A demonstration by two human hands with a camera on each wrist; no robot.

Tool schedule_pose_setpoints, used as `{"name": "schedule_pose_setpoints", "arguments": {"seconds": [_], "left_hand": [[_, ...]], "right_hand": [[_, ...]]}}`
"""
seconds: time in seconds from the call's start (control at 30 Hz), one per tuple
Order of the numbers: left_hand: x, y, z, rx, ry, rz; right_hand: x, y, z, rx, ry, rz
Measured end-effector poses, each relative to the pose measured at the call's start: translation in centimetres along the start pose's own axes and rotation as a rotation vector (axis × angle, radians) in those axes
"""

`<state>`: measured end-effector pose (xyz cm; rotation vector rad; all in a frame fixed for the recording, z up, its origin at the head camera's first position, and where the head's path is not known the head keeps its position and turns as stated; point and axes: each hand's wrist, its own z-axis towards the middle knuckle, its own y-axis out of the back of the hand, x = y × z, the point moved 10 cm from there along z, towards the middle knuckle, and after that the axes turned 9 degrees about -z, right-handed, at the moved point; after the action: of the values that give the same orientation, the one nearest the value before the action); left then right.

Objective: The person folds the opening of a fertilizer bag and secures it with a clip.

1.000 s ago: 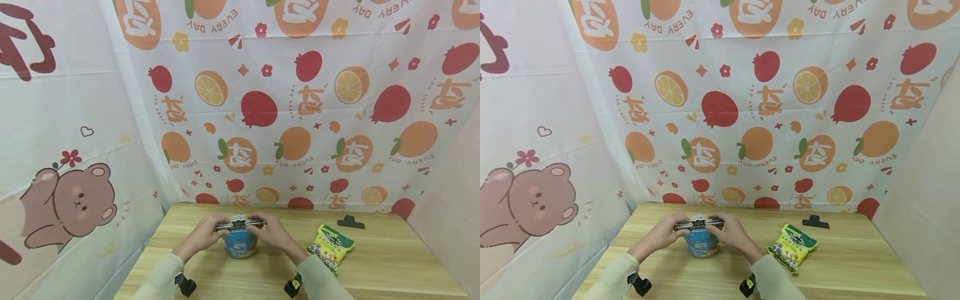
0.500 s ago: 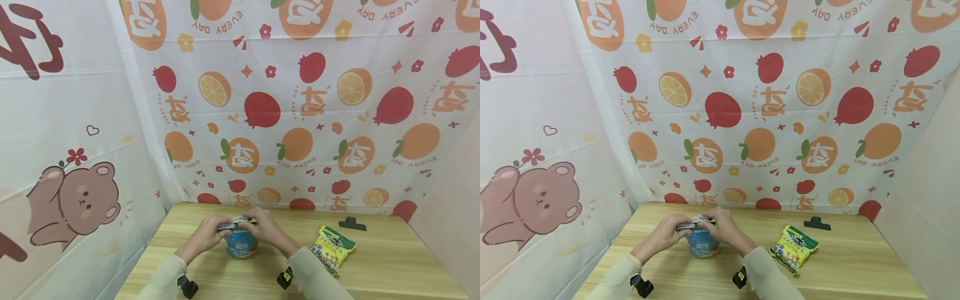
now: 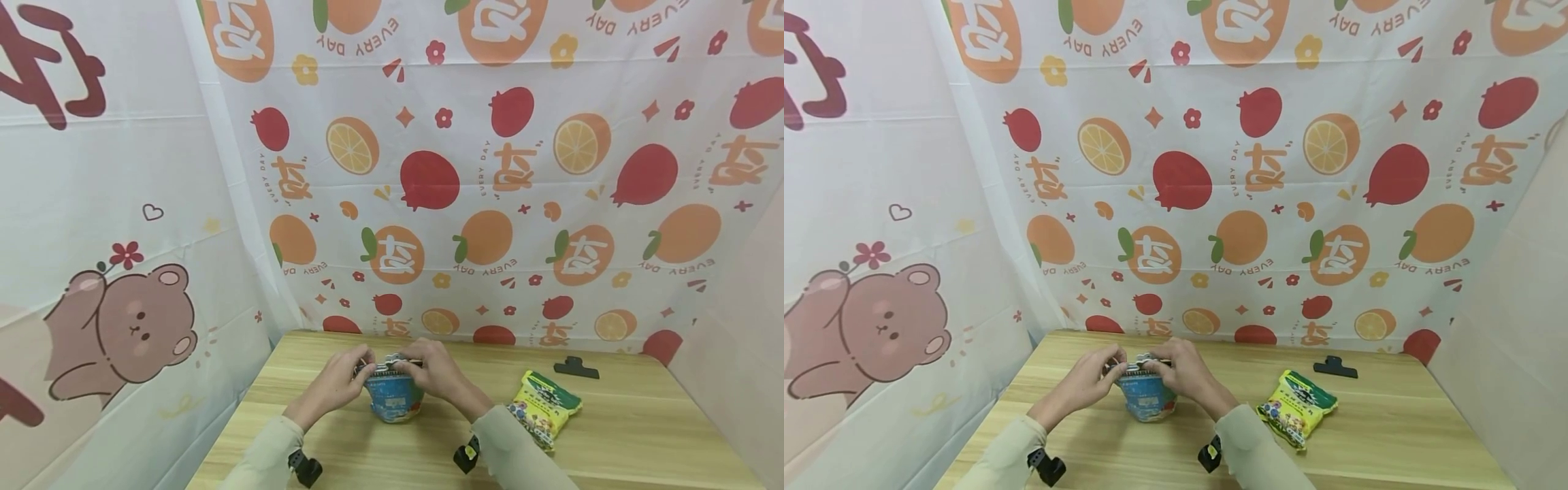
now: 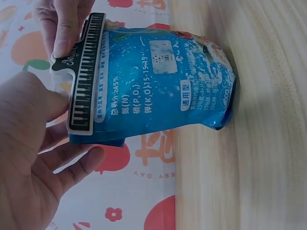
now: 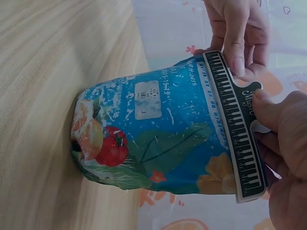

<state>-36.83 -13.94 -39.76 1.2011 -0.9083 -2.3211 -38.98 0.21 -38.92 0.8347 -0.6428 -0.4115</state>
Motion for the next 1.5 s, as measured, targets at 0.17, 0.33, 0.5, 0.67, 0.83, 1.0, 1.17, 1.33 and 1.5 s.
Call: {"name": "schedule_pose_setpoints", "arguments": {"seconds": [0.17,0.33,0.5,0.67,0.83,1.0,1.17,1.33,1.5], "left_hand": [[-0.9,0.0,0.3,0.013,-0.058,0.048],[-1.0,-0.5,1.0,0.065,-0.022,0.088],[-1.3,-1.4,1.2,0.115,-0.027,0.203],[-1.8,-2.2,1.0,0.093,-0.127,0.338],[-1.8,-2.5,0.7,0.072,-0.130,0.351],[-1.9,-2.4,0.6,0.059,-0.134,0.348],[-1.4,-2.2,0.6,0.073,-0.075,0.221],[-0.7,-2.5,0.4,0.117,0.031,0.029],[-1.1,-2.5,0.6,0.103,0.034,-0.032]], "right_hand": [[0.0,0.1,0.0,-0.001,0.002,0.001],[0.0,0.0,0.0,0.008,-0.004,0.009],[-0.1,-0.2,-0.1,0.010,-0.008,0.011],[0.1,-0.1,-0.1,-0.012,0.009,-0.004],[0.4,0.1,-0.2,-0.027,0.025,-0.022],[0.4,0.0,-0.3,-0.008,0.027,-0.019],[-0.2,-0.5,-0.3,0.058,-0.004,-0.004],[-1.6,-1.2,-1.1,0.172,-0.073,0.061],[-3.3,-0.8,-2.3,0.235,-0.146,0.128]]}}
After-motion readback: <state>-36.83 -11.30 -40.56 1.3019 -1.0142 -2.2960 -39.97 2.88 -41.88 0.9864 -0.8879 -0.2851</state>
